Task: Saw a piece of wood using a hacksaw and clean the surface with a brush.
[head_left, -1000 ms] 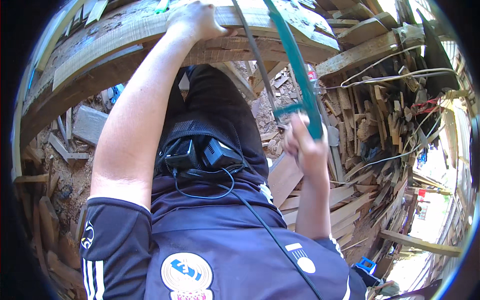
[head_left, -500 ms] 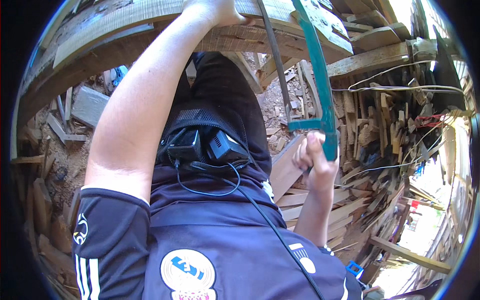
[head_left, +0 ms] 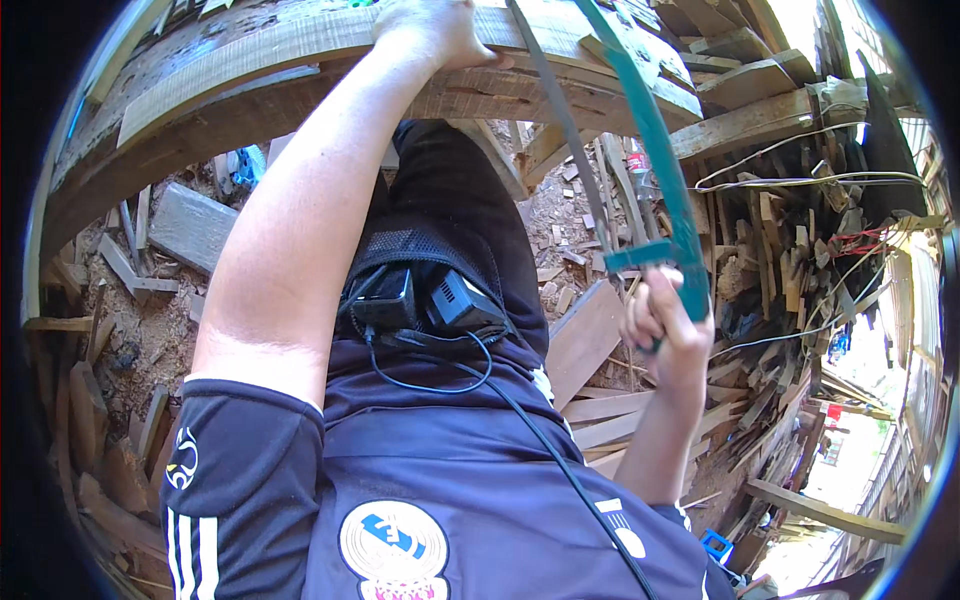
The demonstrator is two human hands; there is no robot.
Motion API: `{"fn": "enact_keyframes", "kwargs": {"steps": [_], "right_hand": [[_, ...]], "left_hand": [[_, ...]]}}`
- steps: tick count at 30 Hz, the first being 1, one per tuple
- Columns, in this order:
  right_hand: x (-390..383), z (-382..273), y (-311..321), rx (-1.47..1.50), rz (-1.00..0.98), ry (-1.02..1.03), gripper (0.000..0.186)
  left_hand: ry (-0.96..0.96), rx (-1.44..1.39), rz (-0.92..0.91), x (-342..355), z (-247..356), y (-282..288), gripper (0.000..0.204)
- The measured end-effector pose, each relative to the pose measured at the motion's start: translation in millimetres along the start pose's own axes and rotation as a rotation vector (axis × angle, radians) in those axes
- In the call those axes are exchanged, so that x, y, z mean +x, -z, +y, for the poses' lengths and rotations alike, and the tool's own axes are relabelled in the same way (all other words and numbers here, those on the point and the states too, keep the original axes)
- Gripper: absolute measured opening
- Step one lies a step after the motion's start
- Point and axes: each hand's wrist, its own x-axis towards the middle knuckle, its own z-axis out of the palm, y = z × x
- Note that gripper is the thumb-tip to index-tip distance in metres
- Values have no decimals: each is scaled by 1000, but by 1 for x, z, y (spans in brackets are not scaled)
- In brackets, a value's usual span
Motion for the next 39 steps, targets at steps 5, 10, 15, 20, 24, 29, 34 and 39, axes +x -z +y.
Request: {"fn": "enact_keyframes", "kwargs": {"steps": [5,10,15,20,24,29,34,39], "right_hand": [[58,-22,-26,-133,-32,-11,39],[105,-29,-40,-101,-39,9,25],[20,-16,-10,-141,-13,0,35],[28,-21,-7,-51,-40,-37,34],[113,-20,-47,-64,-61,20,29],[73,-19,-39,-99,-46,-1,36],[0,-6,-9,-91,-19,56,40],[102,5,-57,-48,-22,53,32]], "left_hand": [[-65,-45,92,1,-12,-21,81],[-71,-25,102,4,-2,-20,95],[-28,-20,45,-4,0,4,67],[-72,16,31,5,-6,-18,88],[-62,17,88,6,2,-23,82],[-56,-13,72,6,-7,-23,72],[-109,57,106,8,-6,-21,84],[-111,5,99,4,-1,-20,69]]}}
